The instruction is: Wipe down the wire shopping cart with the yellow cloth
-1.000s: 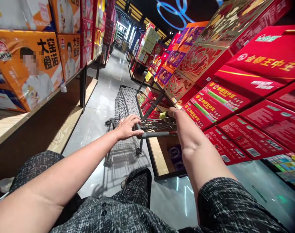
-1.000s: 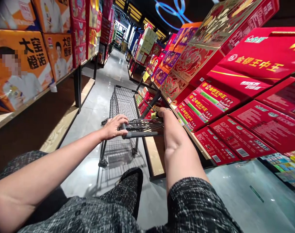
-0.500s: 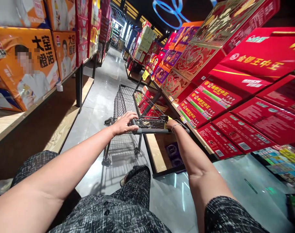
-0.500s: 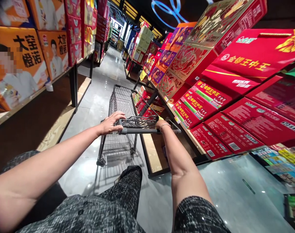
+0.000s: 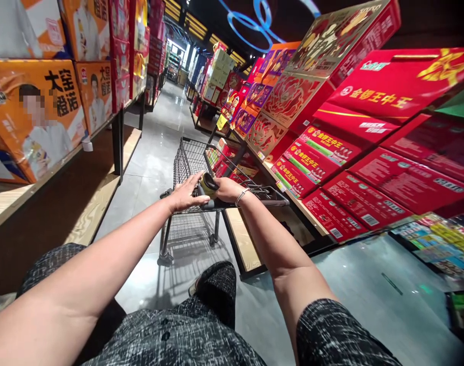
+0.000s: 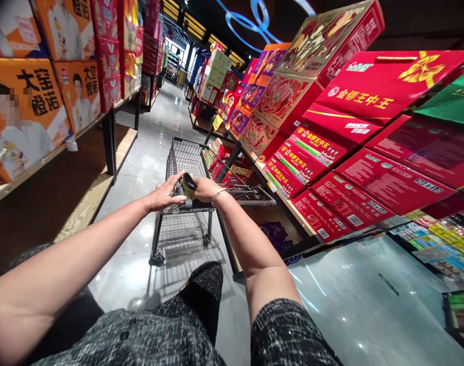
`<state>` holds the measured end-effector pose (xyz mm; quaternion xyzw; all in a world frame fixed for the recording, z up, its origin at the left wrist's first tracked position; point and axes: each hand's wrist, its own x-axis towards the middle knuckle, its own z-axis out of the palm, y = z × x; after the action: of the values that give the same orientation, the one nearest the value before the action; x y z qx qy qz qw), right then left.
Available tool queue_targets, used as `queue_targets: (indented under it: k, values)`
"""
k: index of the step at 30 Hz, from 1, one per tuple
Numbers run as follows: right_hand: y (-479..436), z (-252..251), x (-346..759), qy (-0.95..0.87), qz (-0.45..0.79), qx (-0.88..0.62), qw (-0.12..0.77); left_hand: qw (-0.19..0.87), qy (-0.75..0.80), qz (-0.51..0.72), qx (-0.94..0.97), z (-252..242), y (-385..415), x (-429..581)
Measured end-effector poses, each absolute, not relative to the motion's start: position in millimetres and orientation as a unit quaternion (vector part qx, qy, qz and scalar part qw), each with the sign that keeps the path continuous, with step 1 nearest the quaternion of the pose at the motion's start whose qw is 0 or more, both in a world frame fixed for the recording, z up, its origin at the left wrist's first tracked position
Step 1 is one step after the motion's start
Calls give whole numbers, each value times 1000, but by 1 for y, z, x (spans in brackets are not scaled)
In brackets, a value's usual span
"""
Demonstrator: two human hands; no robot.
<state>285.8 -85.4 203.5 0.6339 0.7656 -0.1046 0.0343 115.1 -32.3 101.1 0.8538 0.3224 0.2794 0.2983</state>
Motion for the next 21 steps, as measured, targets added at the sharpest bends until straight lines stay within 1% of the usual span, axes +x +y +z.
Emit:
queue_targets:
  k: [3, 5, 8, 10, 12, 15, 17, 19, 21]
  values:
    - [-95, 204, 327, 793, -128, 595, 13, 285, 320, 259, 866, 110, -31, 104]
    - [-103, 204, 368, 771, -73, 631, 35, 286, 305, 256, 872, 111, -29, 96]
    - [-117, 202, 428, 621, 41, 778, 83, 300, 286, 272, 868, 103, -24, 86]
    - [-124, 200, 455, 491, 93, 862, 81, 310, 279, 296, 860, 95, -20, 81]
    - [-126, 197, 467, 419, 115, 898, 65, 320, 264, 321, 851, 88, -16, 77]
    - [-122, 193, 462, 429, 86, 897, 64, 336, 236, 343, 845, 83, -13, 73]
    - [-119, 191, 446, 477, 28, 877, 51, 342, 231, 356, 838, 84, -13, 70]
    - [-120, 191, 421, 572, -56, 818, -14, 346, 238, 366, 830, 85, -14, 66]
    - [-126, 192, 385, 687, -104, 706, -132, 347, 248, 371, 825, 86, -14, 63]
